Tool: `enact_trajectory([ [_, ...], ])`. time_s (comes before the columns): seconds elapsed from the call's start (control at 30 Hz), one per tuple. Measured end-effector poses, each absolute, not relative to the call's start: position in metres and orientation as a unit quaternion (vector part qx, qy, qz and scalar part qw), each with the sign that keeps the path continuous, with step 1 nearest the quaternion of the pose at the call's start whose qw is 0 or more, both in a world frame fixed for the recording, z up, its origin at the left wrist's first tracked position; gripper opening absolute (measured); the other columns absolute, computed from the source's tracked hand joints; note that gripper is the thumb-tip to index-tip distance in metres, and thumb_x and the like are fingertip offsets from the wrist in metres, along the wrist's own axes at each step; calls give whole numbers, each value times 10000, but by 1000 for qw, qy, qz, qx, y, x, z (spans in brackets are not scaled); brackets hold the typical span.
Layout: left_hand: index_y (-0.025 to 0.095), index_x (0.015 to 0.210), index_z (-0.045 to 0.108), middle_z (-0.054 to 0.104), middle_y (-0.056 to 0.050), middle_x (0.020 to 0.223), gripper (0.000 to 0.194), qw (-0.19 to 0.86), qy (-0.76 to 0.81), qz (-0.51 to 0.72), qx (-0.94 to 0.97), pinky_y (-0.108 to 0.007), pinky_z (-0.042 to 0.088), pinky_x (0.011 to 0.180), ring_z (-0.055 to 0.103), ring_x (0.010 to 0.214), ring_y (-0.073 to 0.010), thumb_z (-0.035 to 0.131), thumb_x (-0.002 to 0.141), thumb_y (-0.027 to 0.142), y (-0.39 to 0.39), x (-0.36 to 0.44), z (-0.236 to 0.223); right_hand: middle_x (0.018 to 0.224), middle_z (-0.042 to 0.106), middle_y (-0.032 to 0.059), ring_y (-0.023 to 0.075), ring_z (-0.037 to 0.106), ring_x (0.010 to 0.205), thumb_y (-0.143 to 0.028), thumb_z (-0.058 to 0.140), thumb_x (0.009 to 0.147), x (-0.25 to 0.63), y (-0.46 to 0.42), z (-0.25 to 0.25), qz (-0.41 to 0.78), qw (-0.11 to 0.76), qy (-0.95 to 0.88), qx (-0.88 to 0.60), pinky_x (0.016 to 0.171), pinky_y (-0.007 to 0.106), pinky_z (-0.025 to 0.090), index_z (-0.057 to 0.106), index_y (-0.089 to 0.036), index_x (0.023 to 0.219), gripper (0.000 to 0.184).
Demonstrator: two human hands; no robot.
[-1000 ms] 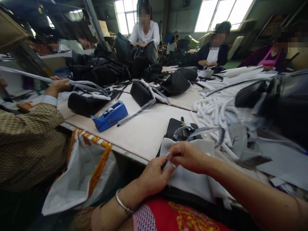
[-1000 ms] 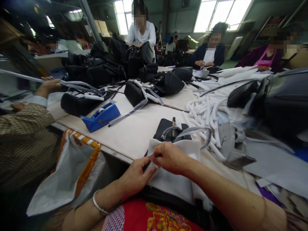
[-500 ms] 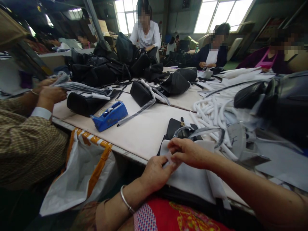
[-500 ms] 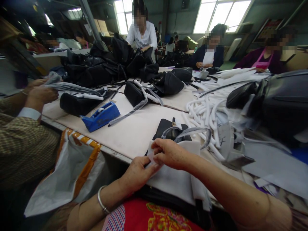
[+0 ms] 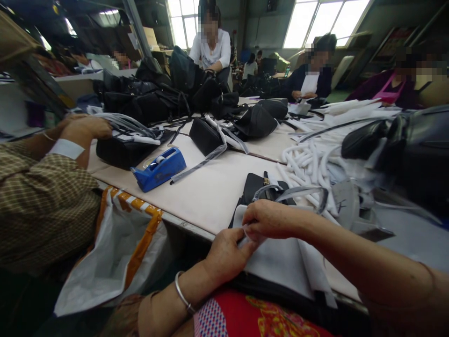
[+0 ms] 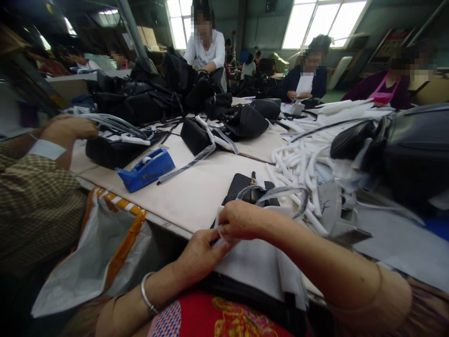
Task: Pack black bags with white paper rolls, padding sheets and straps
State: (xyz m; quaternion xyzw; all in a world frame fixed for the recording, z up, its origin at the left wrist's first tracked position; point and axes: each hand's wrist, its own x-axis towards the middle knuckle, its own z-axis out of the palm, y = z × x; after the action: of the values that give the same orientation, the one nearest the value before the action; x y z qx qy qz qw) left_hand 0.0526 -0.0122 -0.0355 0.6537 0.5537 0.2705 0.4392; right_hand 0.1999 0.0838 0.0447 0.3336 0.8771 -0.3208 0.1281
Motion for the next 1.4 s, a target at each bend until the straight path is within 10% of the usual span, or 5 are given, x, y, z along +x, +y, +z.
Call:
enact_trajectory([
  [0.73, 156, 915, 762, 749, -46, 802, 440, 450, 554, 255, 652, -282, 434, 619, 651, 692, -217, 556, 887, 543, -11, 50, -38, 782, 722, 97, 200, 641, 679, -178, 622, 815, 184, 80, 39, -163, 190, 927, 280, 606, 289, 410, 768, -150, 773, 154],
  [1.4, 121, 783, 701, 639, -6, 718, 374, 492, 548, 283, 615, -239, 368, 580, 539, 677, -149, 573, 883, 457, -6, 50, -48, 1011, 624, 103, 237, 485, 905, -149, 561, 894, 234, 22, -14, -72, -94, 951, 285, 807, 391, 367, 664, -158, 1044, 182],
])
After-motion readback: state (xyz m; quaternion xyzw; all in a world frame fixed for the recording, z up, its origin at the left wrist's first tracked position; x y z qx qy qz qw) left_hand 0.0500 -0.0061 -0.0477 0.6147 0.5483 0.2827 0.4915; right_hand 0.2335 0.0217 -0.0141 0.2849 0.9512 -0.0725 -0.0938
